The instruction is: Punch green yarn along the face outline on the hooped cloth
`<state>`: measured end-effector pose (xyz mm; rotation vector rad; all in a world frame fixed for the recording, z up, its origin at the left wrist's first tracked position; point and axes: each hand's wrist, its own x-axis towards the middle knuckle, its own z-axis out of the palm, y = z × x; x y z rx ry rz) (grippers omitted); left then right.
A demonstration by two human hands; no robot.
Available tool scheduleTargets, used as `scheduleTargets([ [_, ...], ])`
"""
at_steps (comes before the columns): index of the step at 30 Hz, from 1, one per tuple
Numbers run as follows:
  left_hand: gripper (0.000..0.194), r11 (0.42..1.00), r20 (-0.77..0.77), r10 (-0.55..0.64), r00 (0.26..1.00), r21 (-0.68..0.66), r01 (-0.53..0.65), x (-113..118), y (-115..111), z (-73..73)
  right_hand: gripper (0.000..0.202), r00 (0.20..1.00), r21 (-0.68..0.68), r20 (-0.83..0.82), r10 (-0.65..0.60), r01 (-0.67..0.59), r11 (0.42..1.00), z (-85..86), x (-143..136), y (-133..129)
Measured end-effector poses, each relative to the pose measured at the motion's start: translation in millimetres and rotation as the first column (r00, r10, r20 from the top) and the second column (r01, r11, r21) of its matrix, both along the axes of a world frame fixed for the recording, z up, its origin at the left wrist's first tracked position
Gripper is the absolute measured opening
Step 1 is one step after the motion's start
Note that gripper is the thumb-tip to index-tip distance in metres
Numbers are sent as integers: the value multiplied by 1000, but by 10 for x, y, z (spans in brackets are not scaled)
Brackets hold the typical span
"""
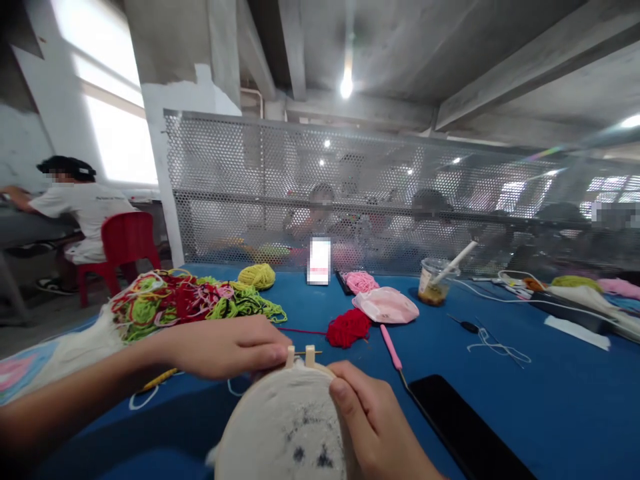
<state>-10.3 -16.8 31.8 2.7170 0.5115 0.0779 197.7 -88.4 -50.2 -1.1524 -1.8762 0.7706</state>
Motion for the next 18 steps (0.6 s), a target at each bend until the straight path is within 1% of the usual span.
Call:
scheduleTargets([
  [1,38,1000,-1,-15,1000,-3,15,1,0,0,29,1000,9,-1,-5,5,1000,-9,3,4],
  [2,36,999,0,-15,1000,34,15,5,-5,-4,29,1000,17,-4,-18,18,1000,-21,7,10],
  [3,34,994,-2,1,1000,105,-1,11,-15,-9,29,999,26,-8,-34,34,999,-34,10,14],
  [5,33,957,-9,51,999,287,-46,24,-51,-18,28,998,38,-10,-54,55,998,-60,14,19],
  [7,33,898,-15,78,997,435,-64,30,-100,-14,28,998,36,-9,-56,56,998,-72,13,18],
  [9,33,859,-11,80,997,509,-64,24,-144,11,29,999,37,-17,-51,52,998,-62,6,12],
  [10,32,859,-6,81,997,507,-67,17,-158,31,29,998,44,-25,-50,51,998,-49,1,8],
  [11,31,874,2,84,996,480,-75,8,-165,54,30,998,56,-30,-48,49,997,-34,-5,5],
  [12,31,902,10,86,996,424,-82,-3,-165,78,30,998,66,-33,-46,48,997,-17,-11,1],
  [14,36,968,13,73,997,241,-74,-25,-151,120,31,999,81,-33,-42,44,996,12,-20,-6],
  [15,39,990,4,56,998,132,-56,-34,-141,134,31,999,84,-31,-35,38,996,21,-22,-9],
  [17,44,999,-19,1,1000,-41,-2,-42,-128,148,31,1000,83,-21,-15,17,996,21,-19,-15],
  [18,43,997,-32,-26,999,-77,24,-40,-127,146,31,1000,81,-16,-5,7,997,14,-15,-17],
])
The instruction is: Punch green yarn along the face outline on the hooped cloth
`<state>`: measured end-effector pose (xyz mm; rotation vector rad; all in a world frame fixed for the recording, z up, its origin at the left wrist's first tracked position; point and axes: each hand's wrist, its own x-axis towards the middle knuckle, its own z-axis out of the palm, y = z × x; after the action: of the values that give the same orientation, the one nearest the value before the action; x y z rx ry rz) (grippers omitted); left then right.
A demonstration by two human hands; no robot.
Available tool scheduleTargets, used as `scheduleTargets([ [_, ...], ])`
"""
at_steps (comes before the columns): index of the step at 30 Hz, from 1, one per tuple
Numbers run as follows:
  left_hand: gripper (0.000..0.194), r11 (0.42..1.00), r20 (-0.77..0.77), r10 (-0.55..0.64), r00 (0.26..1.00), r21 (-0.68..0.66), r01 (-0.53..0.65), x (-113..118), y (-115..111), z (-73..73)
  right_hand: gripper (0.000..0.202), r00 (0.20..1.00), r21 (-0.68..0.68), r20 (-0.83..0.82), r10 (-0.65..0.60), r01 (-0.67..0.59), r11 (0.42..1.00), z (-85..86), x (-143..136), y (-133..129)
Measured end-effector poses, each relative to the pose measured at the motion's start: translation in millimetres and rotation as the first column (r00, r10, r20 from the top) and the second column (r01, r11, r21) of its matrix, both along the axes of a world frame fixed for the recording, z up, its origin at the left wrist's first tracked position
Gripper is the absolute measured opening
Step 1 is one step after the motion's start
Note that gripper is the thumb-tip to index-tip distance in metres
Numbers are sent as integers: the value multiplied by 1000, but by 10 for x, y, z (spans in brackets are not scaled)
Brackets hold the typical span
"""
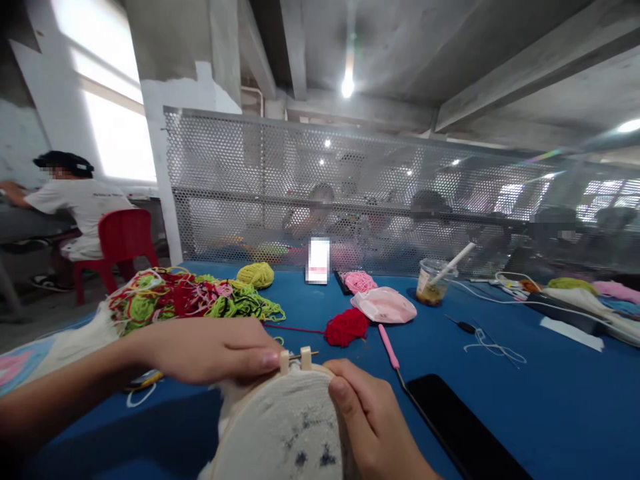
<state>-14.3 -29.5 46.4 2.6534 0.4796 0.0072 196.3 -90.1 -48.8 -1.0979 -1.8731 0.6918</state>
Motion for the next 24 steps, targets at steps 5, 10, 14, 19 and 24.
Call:
scheduleTargets([
  [5,36,932,-50,39,998,362,-18,40,-64,-92,28,1000,-52,7,-10,10,999,-63,30,3],
  [10,37,797,-29,115,993,599,-75,52,-116,-174,30,999,-126,-29,-12,8,992,-77,29,20],
  [14,39,915,0,103,995,391,-95,23,-48,-103,30,1000,-97,-26,-11,8,995,-47,30,25],
  [19,36,985,-27,-12,1000,170,16,28,29,-94,29,1000,-50,12,-15,15,999,-51,28,13],
  [24,35,859,-17,87,996,507,-67,51,-19,-172,29,999,-89,-9,-33,32,996,-115,39,54],
])
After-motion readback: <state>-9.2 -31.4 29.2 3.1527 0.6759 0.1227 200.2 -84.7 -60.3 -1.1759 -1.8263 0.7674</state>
